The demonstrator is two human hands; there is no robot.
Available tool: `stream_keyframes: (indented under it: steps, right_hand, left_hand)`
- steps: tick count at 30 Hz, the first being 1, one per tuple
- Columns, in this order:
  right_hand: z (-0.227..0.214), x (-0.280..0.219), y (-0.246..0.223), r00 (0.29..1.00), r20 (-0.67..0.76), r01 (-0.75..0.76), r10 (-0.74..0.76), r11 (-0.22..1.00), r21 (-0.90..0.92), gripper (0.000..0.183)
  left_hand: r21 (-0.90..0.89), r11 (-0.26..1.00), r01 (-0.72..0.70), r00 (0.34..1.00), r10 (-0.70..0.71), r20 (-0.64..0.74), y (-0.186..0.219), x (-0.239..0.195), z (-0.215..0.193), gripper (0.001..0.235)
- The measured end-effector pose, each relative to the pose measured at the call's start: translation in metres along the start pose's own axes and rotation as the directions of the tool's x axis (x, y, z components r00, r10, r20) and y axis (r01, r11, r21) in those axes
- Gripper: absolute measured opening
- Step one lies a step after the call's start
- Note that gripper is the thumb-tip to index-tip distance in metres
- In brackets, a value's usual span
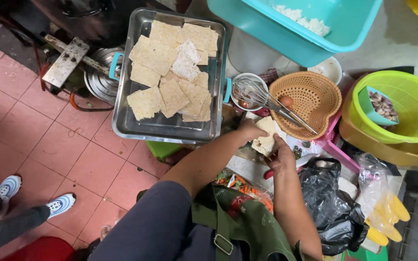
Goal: Slicing blocks of tempeh into thin pieces using a knife and placing them into a metal tray.
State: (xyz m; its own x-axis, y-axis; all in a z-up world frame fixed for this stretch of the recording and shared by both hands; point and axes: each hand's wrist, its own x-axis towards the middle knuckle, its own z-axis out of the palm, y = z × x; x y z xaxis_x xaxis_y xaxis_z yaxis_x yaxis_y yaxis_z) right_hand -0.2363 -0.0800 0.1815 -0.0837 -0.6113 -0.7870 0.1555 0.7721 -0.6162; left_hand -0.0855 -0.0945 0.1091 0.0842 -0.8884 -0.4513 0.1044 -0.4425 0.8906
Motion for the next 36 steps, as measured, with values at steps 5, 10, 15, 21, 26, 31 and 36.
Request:
stream_keyframes:
  steps: [5, 10, 15, 21, 26, 31, 36]
  right_hand:
    - [-0.005, -0.005, 0.014, 0.990, 0.143, -0.019, 0.009, 0.997, 0.069, 0.040]
    - [0.006, -0.034, 0.021, 0.990, 0.133, -0.059, 0.049, 0.995, 0.077, 0.040]
    - [0.023, -0.080, 0.009, 0.976, 0.200, 0.076, -0.091, 0.994, 0.077, 0.038]
    - [0.092, -0.161, -0.030, 0.805, 0.458, 0.389, -0.376, 0.918, 0.071, 0.045]
    - [0.183, -0.171, -0.030, 0.688, 0.634, 0.522, -0.353, 0.848, -0.095, 0.070]
    - [0.259, -0.168, -0.009, 0.580, 0.751, 0.701, -0.315, 0.663, -0.263, 0.102]
    - [0.292, -0.198, 0.007, 0.318, 0.910, 0.866, -0.268, -0.309, -0.393, 0.121]
  left_hand:
    - [-0.092, 0.994, 0.063, 0.997, -0.058, 0.057, -0.007, -0.008, 0.007, 0.049]
    - [-0.209, 0.973, 0.096, 0.993, -0.080, 0.083, 0.007, -0.036, 0.002, 0.050]
    - [-0.307, 0.947, -0.094, 0.992, 0.114, 0.047, 0.028, -0.065, -0.012, 0.068]
    - [-0.463, 0.873, -0.150, 0.986, 0.167, -0.003, 0.122, -0.165, -0.112, 0.067]
    - [-0.560, 0.819, -0.125, 0.989, 0.060, -0.134, 0.134, -0.206, -0.216, 0.068]
    - [-0.530, 0.845, -0.078, 0.958, -0.084, -0.275, 0.116, -0.230, -0.299, 0.065]
    - [-0.465, 0.883, -0.059, 0.962, -0.075, -0.263, 0.073, -0.213, -0.342, 0.063]
